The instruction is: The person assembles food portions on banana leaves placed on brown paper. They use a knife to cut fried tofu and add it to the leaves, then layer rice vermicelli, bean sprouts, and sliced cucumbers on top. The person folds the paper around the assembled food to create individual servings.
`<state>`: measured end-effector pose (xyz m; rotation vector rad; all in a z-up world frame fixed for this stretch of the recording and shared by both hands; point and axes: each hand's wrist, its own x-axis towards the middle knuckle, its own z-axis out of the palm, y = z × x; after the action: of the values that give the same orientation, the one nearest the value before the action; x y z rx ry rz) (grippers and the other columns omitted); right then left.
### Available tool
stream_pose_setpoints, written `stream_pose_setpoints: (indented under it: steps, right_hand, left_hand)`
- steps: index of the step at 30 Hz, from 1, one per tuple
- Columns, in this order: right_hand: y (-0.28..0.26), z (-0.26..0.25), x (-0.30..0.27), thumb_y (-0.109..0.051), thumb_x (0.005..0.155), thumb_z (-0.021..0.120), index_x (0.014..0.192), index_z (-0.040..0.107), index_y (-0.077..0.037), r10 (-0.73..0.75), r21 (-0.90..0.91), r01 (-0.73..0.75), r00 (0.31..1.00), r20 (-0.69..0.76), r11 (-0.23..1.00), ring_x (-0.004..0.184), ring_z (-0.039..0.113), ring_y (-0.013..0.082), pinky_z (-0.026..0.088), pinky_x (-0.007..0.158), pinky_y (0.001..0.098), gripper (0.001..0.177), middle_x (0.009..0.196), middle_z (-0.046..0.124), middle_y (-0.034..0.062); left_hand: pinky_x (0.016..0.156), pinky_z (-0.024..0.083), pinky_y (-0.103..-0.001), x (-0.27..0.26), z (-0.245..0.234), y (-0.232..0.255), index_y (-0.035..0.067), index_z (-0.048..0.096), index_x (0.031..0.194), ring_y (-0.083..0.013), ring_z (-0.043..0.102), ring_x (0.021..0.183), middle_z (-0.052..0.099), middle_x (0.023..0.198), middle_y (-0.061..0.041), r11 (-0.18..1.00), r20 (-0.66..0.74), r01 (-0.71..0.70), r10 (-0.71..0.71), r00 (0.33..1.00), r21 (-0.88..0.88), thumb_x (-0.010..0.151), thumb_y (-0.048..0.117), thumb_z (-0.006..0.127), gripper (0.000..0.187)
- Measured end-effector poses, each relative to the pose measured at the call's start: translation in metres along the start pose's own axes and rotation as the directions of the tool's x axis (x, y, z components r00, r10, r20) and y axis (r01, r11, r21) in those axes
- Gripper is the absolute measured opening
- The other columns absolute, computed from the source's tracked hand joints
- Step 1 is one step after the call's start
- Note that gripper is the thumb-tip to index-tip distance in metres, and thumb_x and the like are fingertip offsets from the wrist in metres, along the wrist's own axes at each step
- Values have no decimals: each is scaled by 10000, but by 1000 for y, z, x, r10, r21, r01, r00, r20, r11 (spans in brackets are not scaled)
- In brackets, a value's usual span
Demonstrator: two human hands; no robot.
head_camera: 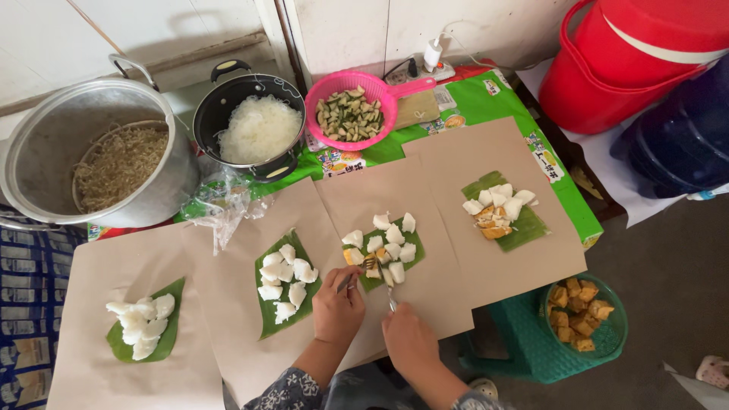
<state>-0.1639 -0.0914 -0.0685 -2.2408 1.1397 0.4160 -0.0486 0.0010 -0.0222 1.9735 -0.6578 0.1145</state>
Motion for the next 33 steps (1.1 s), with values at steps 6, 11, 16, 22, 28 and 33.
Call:
stream_pose_setpoints:
  steps: [6, 11, 16, 22, 28, 33]
  right_hand:
    - [25, -14, 9, -387, 1009, 469, 1014, 616, -42, -131, 128, 130, 991, -2, 983, 905, 677, 455, 522, 830, 561, 375, 894, 718, 249]
    - [11, -35, 5, -426, 1003, 459, 1030, 591, -67, -102, 88, 106, 994, -42, 991, 854, 675, 451, 505, 797, 573, 382, 838, 711, 230]
    - [-10, -52, -18, -410, 968, 496, 971, 590, -84, -228, 78, 242, 960, -162, 967, 790, 679, 438, 505, 731, 578, 339, 773, 708, 187]
    - [-12, -69, -33, -418, 935, 538, 900, 604, -100, -197, -63, 192, 977, -80, 979, 778, 693, 394, 519, 730, 555, 327, 761, 718, 148]
    - [-16, -69, -14, -400, 924, 516, 1150, 606, -129, -229, 0, 229, 973, -20, 973, 816, 701, 395, 524, 759, 555, 364, 819, 741, 144]
    - [-16, -56, 19, -447, 993, 458, 1075, 656, -86, -141, -6, 141, 989, 32, 990, 917, 691, 413, 523, 845, 540, 420, 930, 727, 199]
  left_hand:
    - [570, 550, -349, 6, -9, 9, 100, 748, 944, -251, 693, 636, 719, 903, -84, 999, -36, -38, 38, 999, -5, 888, 4, 652, 147]
    - [557, 519, -348, 18, -31, 5, 74, 751, 976, -224, 661, 595, 735, 878, -84, 993, -126, 122, -121, 985, 4, 939, 45, 667, 97]
    - [577, 535, -303, 29, -33, 6, 56, 743, 964, -180, 714, 655, 742, 872, -85, 996, -167, 87, -83, 982, 16, 949, 41, 651, 95]
    - [554, 546, -300, 44, -28, 18, 53, 736, 948, -182, 740, 692, 760, 865, -85, 995, -70, 78, -82, 994, -62, 942, 53, 646, 90]
    - [564, 546, -329, 58, -16, 35, 65, 739, 939, -207, 722, 629, 756, 836, -91, 989, 94, 138, -132, 987, -61, 933, 88, 648, 94]
    - [561, 544, -354, 61, -15, 40, 75, 729, 938, -233, 701, 614, 733, 834, -110, 999, 91, 38, -39, 995, 21, 896, 66, 637, 102]
